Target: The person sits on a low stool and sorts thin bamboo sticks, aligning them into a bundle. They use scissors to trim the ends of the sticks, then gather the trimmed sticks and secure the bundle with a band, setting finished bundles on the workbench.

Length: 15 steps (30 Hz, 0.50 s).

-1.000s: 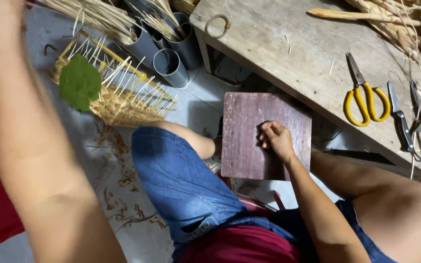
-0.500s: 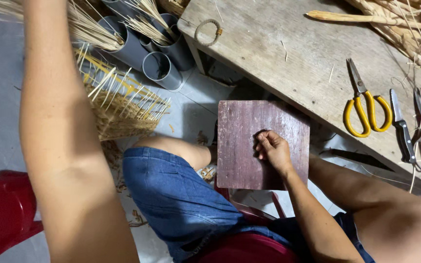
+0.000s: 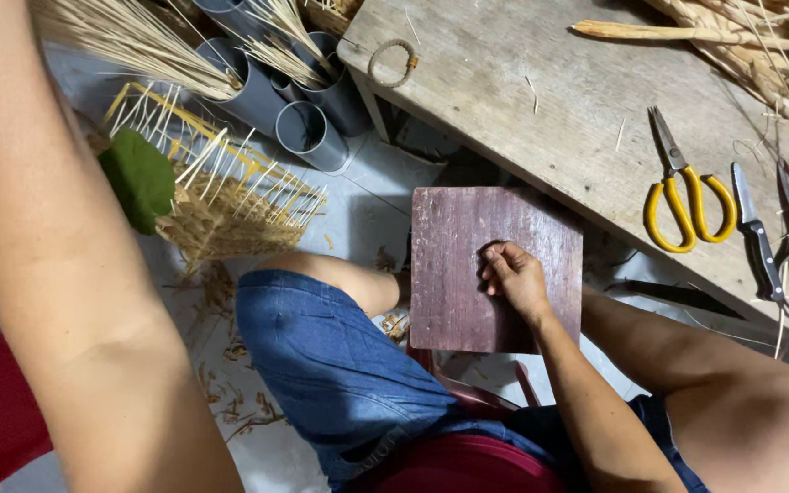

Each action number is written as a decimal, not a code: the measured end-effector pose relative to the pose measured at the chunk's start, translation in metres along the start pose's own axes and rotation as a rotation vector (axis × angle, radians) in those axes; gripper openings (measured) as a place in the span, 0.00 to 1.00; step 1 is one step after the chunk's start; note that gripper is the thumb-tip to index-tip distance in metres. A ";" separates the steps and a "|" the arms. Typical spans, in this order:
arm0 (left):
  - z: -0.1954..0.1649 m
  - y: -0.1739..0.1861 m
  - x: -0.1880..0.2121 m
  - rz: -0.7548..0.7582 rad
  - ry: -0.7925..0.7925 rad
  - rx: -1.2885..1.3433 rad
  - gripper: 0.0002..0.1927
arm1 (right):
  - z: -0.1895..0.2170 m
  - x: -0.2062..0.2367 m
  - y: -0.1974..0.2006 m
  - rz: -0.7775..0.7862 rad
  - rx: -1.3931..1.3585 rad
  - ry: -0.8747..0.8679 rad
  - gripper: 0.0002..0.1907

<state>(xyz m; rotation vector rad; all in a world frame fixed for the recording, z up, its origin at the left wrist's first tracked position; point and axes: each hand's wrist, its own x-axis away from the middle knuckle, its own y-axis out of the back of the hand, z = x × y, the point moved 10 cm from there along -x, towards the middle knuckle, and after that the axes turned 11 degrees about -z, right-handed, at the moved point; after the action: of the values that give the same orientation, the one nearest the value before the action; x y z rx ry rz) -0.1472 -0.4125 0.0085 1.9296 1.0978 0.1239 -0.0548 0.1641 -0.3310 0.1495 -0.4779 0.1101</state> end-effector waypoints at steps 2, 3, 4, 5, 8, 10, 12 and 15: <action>-0.003 0.002 0.003 0.002 0.002 0.003 0.13 | 0.003 0.001 -0.001 0.002 -0.003 0.004 0.08; -0.004 0.004 0.004 0.004 0.005 0.005 0.13 | 0.005 0.002 -0.001 0.004 -0.007 0.015 0.08; -0.005 0.005 0.004 0.004 0.006 0.005 0.13 | 0.007 0.003 -0.001 0.006 -0.010 0.024 0.08; -0.007 0.006 0.005 0.004 0.005 0.008 0.13 | 0.009 0.003 -0.001 0.009 -0.014 0.035 0.08; -0.015 0.006 0.003 0.006 0.007 0.010 0.13 | 0.012 0.005 -0.002 0.012 -0.019 0.025 0.09; -0.019 0.002 0.003 0.007 0.007 0.014 0.13 | 0.014 0.006 -0.002 0.009 -0.020 0.021 0.08; -0.020 -0.001 0.002 0.003 0.011 0.016 0.13 | 0.014 0.006 -0.002 0.005 -0.014 0.011 0.08; -0.020 -0.006 0.001 0.002 0.014 0.016 0.14 | 0.014 0.006 -0.002 0.001 -0.008 -0.016 0.08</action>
<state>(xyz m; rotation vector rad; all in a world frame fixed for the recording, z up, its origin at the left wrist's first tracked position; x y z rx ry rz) -0.1596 -0.3973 0.0155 1.9468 1.1089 0.1299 -0.0552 0.1605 -0.3165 0.1423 -0.4943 0.1076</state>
